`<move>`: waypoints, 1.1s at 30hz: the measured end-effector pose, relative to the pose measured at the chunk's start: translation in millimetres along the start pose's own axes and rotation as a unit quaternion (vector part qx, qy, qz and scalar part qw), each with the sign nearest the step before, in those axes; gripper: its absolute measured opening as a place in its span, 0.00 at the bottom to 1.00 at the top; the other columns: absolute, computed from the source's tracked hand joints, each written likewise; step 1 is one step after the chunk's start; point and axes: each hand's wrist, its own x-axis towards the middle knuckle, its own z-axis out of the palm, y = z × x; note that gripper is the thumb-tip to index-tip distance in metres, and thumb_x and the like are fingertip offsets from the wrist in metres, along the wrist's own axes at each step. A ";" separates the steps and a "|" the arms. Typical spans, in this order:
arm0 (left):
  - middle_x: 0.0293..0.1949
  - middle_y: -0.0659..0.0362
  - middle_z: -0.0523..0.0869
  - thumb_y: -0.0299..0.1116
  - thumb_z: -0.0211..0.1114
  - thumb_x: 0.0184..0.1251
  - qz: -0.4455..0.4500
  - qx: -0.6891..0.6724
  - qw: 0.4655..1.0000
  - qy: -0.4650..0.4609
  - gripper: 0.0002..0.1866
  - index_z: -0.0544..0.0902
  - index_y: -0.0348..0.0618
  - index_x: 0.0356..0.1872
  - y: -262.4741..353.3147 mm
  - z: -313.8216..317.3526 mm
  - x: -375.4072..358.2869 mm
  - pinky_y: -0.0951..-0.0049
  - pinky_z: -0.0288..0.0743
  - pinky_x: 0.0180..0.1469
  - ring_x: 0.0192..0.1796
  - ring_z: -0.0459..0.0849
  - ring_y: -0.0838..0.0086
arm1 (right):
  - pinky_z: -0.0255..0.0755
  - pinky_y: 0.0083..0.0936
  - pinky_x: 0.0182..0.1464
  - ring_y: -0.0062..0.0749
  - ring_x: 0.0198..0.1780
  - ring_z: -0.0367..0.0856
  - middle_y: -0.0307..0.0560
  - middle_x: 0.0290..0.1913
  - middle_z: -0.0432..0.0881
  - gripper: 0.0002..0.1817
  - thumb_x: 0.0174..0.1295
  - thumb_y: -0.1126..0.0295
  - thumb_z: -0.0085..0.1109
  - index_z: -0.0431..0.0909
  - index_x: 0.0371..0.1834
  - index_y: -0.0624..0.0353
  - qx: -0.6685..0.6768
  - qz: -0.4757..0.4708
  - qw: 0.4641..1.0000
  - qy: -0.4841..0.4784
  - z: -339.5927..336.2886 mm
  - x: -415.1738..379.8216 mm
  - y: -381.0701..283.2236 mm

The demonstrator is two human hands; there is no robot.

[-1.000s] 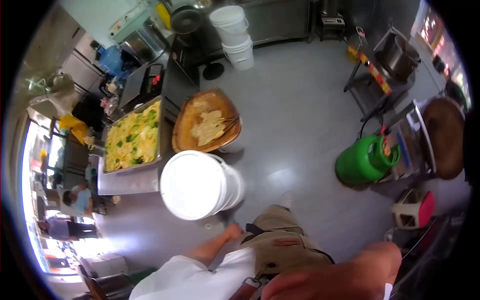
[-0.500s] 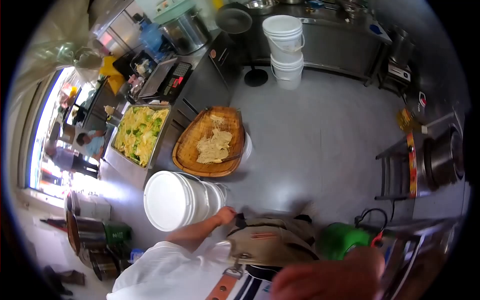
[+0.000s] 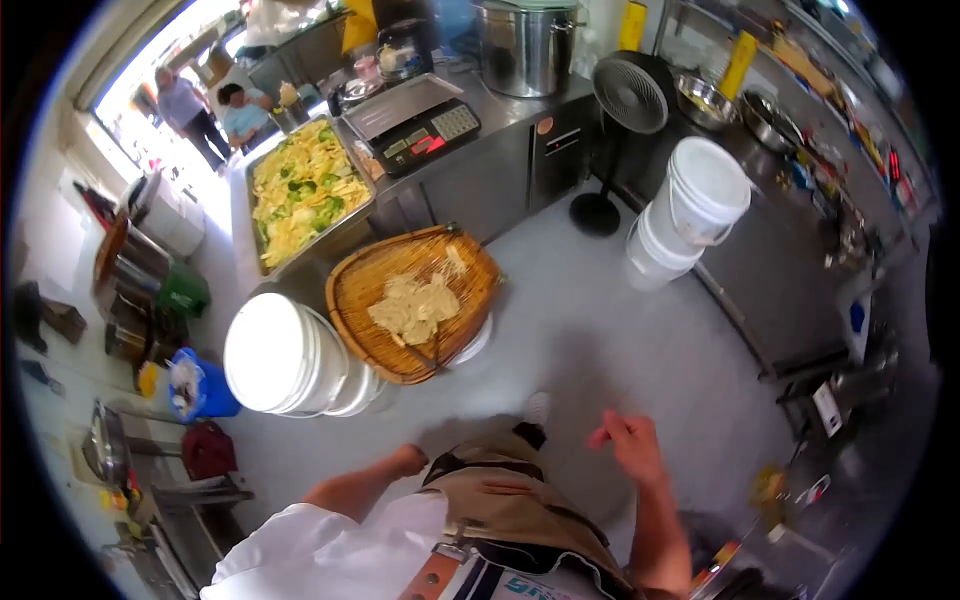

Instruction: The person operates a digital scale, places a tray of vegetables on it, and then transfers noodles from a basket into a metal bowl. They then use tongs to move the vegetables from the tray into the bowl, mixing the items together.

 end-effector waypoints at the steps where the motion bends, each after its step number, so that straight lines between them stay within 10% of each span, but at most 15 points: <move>1: 0.40 0.47 0.85 0.40 0.55 0.61 0.123 0.205 0.971 0.003 0.15 0.85 0.45 0.40 -32.7 30.9 64.9 0.61 0.77 0.46 0.41 0.84 0.58 | 0.73 0.22 0.33 0.24 0.29 0.80 0.46 0.23 0.82 0.23 0.68 0.55 0.50 0.81 0.26 0.64 -0.053 0.041 0.998 0.020 -19.2 18.0 17.4; 4: 0.42 0.45 0.84 0.47 0.56 0.57 0.041 0.041 0.995 0.077 0.22 0.85 0.37 0.38 -61.3 34.0 177.9 0.58 0.75 0.49 0.43 0.83 0.52 | 0.68 0.29 0.26 0.28 0.20 0.76 0.45 0.14 0.76 0.32 0.68 0.47 0.45 0.73 0.12 0.62 -0.054 0.221 0.962 0.151 -57.3 49.3 87.9; 5: 0.31 0.51 0.84 0.35 0.56 0.57 0.039 0.052 0.992 0.108 0.10 0.84 0.46 0.32 -78.5 27.1 214.0 0.56 0.76 0.38 0.34 0.83 0.56 | 0.69 0.30 0.26 0.30 0.19 0.75 0.46 0.14 0.75 0.30 0.67 0.50 0.47 0.73 0.13 0.62 -0.112 0.235 0.952 0.160 -68.1 50.1 111.2; 7: 0.38 0.41 0.84 0.41 0.51 0.60 -0.085 -0.157 0.964 0.198 0.18 0.85 0.37 0.30 48.5 -149.1 144.7 0.57 0.76 0.48 0.45 0.82 0.48 | 0.68 0.30 0.26 0.30 0.19 0.75 0.46 0.14 0.75 0.28 0.65 0.52 0.48 0.74 0.14 0.62 -0.136 0.277 0.935 0.175 -88.4 66.4 148.4; 8: 0.33 0.41 0.84 0.40 0.51 0.61 -0.023 -0.197 0.915 0.352 0.19 0.83 0.35 0.31 52.1 -164.4 178.2 0.58 0.78 0.40 0.38 0.84 0.53 | 0.68 0.30 0.26 0.30 0.19 0.74 0.46 0.14 0.75 0.27 0.64 0.53 0.48 0.74 0.14 0.62 -0.115 0.304 0.929 0.179 -99.1 70.7 158.6; 10: 0.26 0.48 0.82 0.37 0.53 0.62 0.035 -0.299 0.903 0.306 0.15 0.82 0.35 0.35 67.2 -219.1 203.2 0.64 0.75 0.29 0.29 0.81 0.63 | 0.68 0.30 0.25 0.30 0.19 0.74 0.46 0.14 0.75 0.24 0.63 0.55 0.49 0.75 0.14 0.61 -0.080 0.345 0.918 0.180 -125.0 89.9 175.0; 18: 0.35 0.56 0.78 0.31 0.62 0.57 -0.032 -0.745 0.546 0.382 0.31 0.65 0.38 0.63 87.7 -406.4 243.0 0.72 0.72 0.25 0.29 0.76 0.74 | 0.67 0.30 0.24 0.31 0.19 0.73 0.45 0.16 0.76 0.15 0.56 0.63 0.51 0.76 0.16 0.59 -0.068 0.357 0.929 0.074 -212.3 304.6 183.1; 20: 0.36 0.56 0.78 0.32 0.64 0.56 -0.086 -0.758 0.466 0.448 0.36 0.60 0.39 0.66 113.9 -467.3 195.8 0.69 0.74 0.29 0.32 0.77 0.74 | 0.67 0.30 0.23 0.31 0.19 0.73 0.45 0.16 0.76 0.13 0.54 0.65 0.51 0.77 0.17 0.59 -0.065 0.321 0.944 0.038 -228.3 388.2 165.7; 25: 0.59 0.43 0.72 0.41 0.67 0.53 -0.181 -0.630 0.524 0.545 0.40 0.62 0.30 0.65 84.4 -523.6 190.4 0.68 0.66 0.60 0.58 0.73 0.59 | 0.62 0.31 0.20 0.27 0.18 0.68 0.40 0.15 0.71 0.12 0.55 0.69 0.50 0.73 0.14 0.58 -0.200 0.101 0.971 -0.079 -233.2 630.1 67.0; 29: 0.59 0.44 0.73 0.41 0.66 0.54 -0.172 -0.617 0.460 0.615 0.39 0.63 0.28 0.64 90.9 -584.3 170.5 0.68 0.65 0.61 0.59 0.73 0.61 | 0.62 0.19 0.21 0.18 0.20 0.68 0.35 0.21 0.74 0.18 0.68 0.57 0.50 0.74 0.25 0.59 -0.051 0.026 0.992 -0.117 -136.9 762.7 -87.9; 30: 0.59 0.44 0.73 0.41 0.66 0.55 -0.162 -0.619 0.444 0.627 0.39 0.62 0.28 0.64 82.0 -592.1 173.8 0.68 0.65 0.60 0.59 0.72 0.62 | 0.71 0.20 0.32 0.25 0.31 0.78 0.45 0.34 0.81 0.22 0.70 0.55 0.47 0.76 0.45 0.67 0.002 0.027 0.981 -0.191 -118.1 805.1 -91.1; 33: 0.61 0.40 0.71 0.46 0.64 0.55 -0.242 -0.552 0.460 0.651 0.41 0.62 0.29 0.65 60.5 -615.5 181.4 0.66 0.61 0.64 0.63 0.70 0.55 | 0.72 0.23 0.36 0.29 0.35 0.80 0.49 0.37 0.82 0.25 0.71 0.52 0.43 0.76 0.46 0.68 -0.031 0.014 0.976 -0.213 -31.3 815.4 -195.9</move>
